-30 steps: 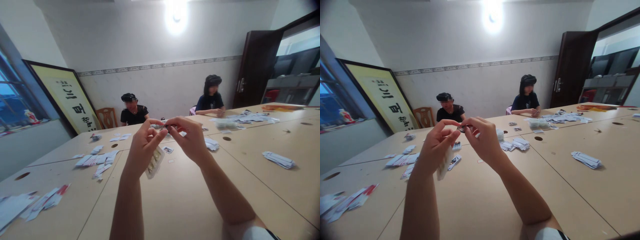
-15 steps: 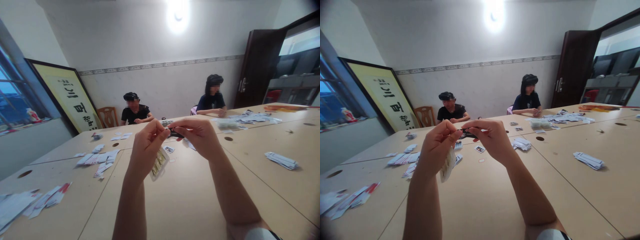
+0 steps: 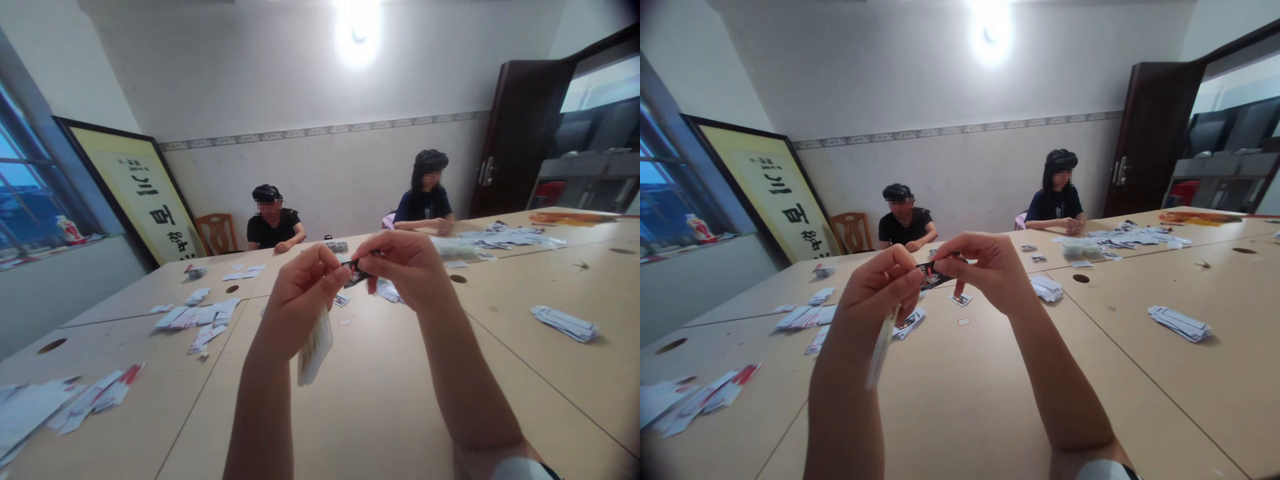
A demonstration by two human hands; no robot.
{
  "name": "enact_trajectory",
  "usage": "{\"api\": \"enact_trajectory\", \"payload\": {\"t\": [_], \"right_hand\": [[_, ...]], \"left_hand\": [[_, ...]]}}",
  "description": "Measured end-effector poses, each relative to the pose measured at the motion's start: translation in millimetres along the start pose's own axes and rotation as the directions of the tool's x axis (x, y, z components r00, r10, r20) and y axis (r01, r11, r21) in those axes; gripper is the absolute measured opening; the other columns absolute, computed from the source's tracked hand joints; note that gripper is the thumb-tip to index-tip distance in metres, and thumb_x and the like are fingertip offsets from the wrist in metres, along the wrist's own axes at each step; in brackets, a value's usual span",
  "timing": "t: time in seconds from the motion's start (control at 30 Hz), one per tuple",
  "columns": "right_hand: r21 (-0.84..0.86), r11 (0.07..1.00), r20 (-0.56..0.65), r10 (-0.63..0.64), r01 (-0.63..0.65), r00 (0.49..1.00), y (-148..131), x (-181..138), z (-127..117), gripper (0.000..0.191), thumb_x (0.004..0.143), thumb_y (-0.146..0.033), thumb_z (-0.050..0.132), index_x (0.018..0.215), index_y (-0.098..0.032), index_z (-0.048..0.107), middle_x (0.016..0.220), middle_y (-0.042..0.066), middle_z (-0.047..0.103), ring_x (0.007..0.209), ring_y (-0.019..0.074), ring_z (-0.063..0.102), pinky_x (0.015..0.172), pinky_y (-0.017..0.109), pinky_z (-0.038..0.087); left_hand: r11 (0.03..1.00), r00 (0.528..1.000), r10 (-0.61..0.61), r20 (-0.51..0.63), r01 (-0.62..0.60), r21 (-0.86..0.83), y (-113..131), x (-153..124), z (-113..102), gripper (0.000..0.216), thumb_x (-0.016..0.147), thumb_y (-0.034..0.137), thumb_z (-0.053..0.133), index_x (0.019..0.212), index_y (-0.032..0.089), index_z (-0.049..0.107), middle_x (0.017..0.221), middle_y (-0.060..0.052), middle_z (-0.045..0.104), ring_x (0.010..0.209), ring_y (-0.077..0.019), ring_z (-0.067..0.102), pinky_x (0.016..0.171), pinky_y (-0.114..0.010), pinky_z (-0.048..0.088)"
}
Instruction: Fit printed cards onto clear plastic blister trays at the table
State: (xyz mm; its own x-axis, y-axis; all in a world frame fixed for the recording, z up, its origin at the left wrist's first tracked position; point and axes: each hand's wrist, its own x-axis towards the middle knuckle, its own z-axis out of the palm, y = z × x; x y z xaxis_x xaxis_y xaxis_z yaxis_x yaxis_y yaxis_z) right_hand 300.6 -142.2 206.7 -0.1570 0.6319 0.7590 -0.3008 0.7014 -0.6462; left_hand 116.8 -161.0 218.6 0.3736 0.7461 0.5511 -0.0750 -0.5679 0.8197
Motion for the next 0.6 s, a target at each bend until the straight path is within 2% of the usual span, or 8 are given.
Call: {"api": "enact_trajectory", "payload": {"t": [0.1,0.2,0.3,0.4,0.5,0.6], "right_hand": [[0.082,0.996,0.06,0.016,-0.021,0.998,2.1,0.9,-1.6,0.006,0.078,-0.022,0.084,0.082,-0.021,0.08,0.072,-0.001,0.071,0.059,0.0092,0.063,0.043,0.017,0.056],[0.068,0.997,0.063,0.024,-0.029,0.998,2.5,-0.3,-1.2,0.007,0.077,-0.022,0.084,0.083,-0.021,0.08,0.071,-0.001,0.071,0.059,0.0104,0.065,0.044,0.018,0.057],[-0.094,0.996,-0.041,-0.011,0.008,0.999,-0.7,-4.0,3.1,0.005,0.078,-0.021,0.083,0.082,-0.02,0.08,0.071,0.0,0.073,0.056,0.0106,0.066,0.047,0.02,0.059],[-0.3,0.954,-0.118,-0.065,0.027,0.991,-5.2,-7.6,8.3,0.002,0.08,-0.019,0.08,0.078,-0.019,0.08,0.069,0.0,0.072,0.051,0.0091,0.065,0.046,0.02,0.057],[-0.417,0.908,-0.108,-0.1,0.046,0.989,-6.9,-8.5,10.3,0.004,0.082,-0.019,0.078,0.078,-0.019,0.079,0.068,-0.001,0.07,0.05,0.0078,0.063,0.047,0.018,0.055],[-0.441,0.897,-0.12,-0.101,0.038,0.988,-4.7,-7.3,8.4,0.005,0.082,-0.022,0.078,0.078,-0.02,0.079,0.067,-0.002,0.07,0.048,0.0076,0.063,0.046,0.018,0.054]], "left_hand": [[0.996,0.996,-0.041,0.075,0.047,-0.076,0.8,2.3,-2.7,0.026,0.087,0.036,0.071,0.074,0.021,0.054,0.05,0.007,0.041,0.041,-0.0072,0.033,0.041,-0.023,0.024],[1.0,0.999,-0.015,0.033,0.016,-0.013,0.5,3.3,-4.5,0.025,0.086,0.035,0.071,0.071,0.02,0.058,0.051,0.006,0.042,0.042,-0.0071,0.033,0.042,-0.023,0.024],[0.979,0.996,0.062,-0.069,-0.047,0.2,-1.4,4.0,-5.6,0.03,0.086,0.035,0.071,0.065,0.018,0.058,0.053,0.005,0.043,0.047,-0.0074,0.033,0.045,-0.023,0.023],[0.929,0.986,0.101,-0.131,-0.047,0.368,-4.2,6.0,-6.6,0.035,0.085,0.037,0.072,0.061,0.017,0.056,0.056,0.004,0.044,0.052,-0.0081,0.034,0.048,-0.023,0.024],[0.902,0.984,0.099,-0.145,-0.027,0.431,-5.8,8.1,-7.2,0.035,0.086,0.039,0.069,0.062,0.017,0.057,0.057,0.003,0.043,0.054,-0.0091,0.035,0.049,-0.023,0.025],[0.903,0.988,0.065,-0.141,0.002,0.43,-6.1,8.5,-6.9,0.035,0.09,0.043,0.064,0.066,0.018,0.06,0.057,0.004,0.039,0.053,-0.0098,0.032,0.049,-0.024,0.022]]}}
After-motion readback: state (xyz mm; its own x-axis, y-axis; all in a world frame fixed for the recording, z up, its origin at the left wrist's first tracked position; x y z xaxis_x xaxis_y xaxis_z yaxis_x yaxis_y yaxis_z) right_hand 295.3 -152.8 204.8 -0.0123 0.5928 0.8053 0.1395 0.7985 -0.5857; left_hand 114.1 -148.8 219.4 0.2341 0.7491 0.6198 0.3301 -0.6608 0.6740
